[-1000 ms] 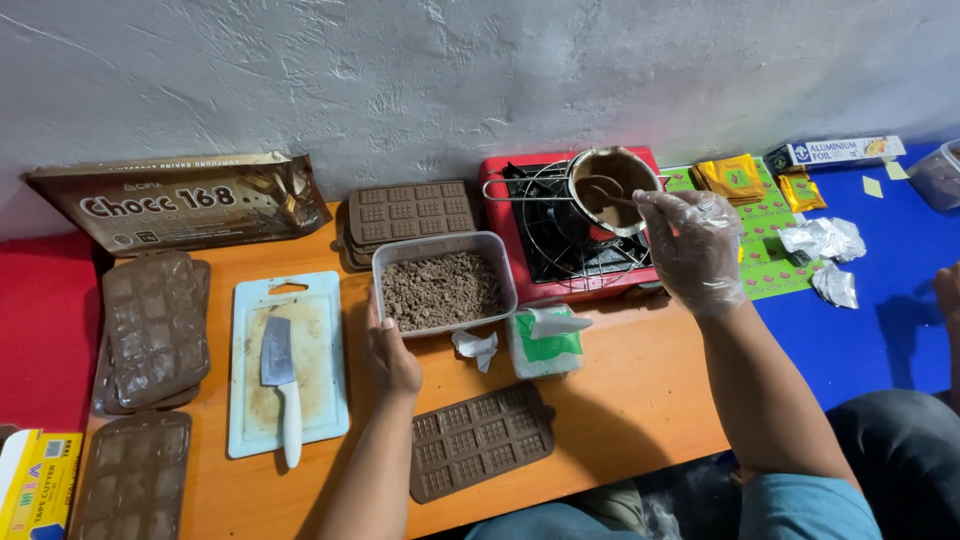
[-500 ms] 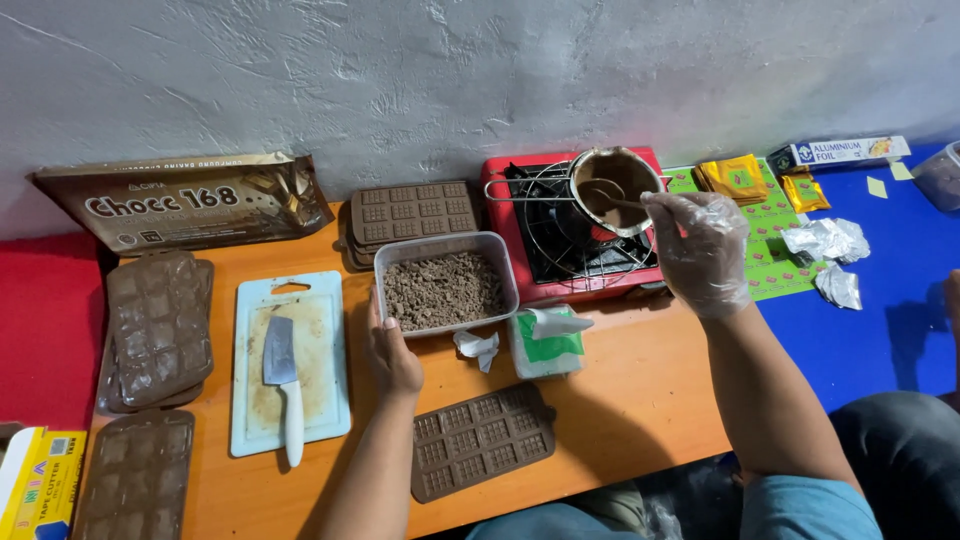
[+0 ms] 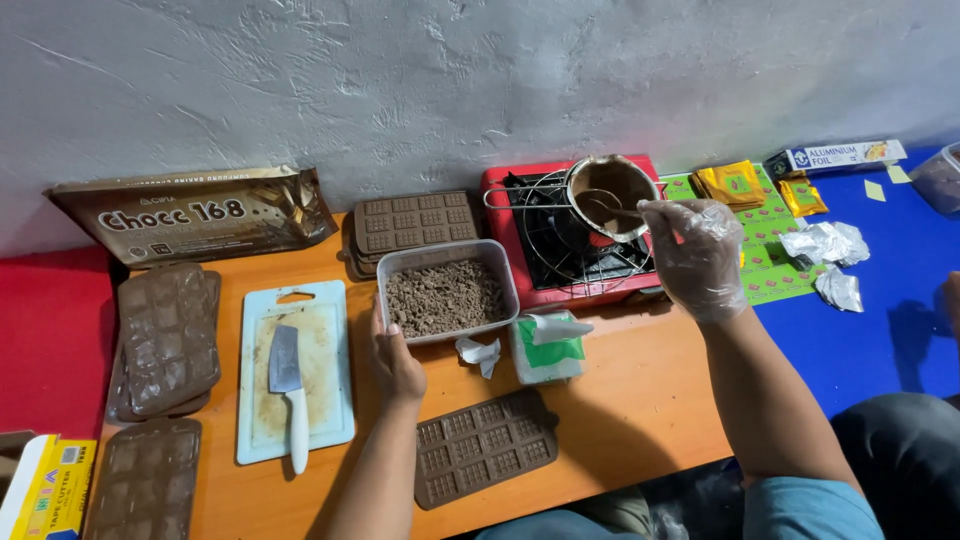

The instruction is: Stirring melted chocolate in a pot on a portable stove and pouring it into a chocolate mold.

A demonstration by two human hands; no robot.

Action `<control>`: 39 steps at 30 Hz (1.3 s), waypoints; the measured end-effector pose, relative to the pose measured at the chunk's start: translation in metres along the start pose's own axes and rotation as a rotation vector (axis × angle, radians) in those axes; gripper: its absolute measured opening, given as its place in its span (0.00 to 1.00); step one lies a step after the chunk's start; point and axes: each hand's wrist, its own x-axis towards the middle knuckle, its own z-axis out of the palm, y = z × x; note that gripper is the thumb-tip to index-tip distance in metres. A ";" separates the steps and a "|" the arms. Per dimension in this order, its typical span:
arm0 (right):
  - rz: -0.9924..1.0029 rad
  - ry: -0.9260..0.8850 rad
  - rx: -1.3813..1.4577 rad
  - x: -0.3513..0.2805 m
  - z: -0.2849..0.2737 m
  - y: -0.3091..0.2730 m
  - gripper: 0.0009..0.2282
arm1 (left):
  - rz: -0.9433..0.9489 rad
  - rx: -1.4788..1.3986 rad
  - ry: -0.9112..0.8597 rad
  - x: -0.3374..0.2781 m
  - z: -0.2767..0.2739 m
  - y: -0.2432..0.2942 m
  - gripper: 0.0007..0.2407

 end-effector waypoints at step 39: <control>0.036 0.003 -0.183 -0.046 -0.004 -0.022 0.05 | -0.012 0.000 -0.005 -0.001 -0.007 -0.033 0.26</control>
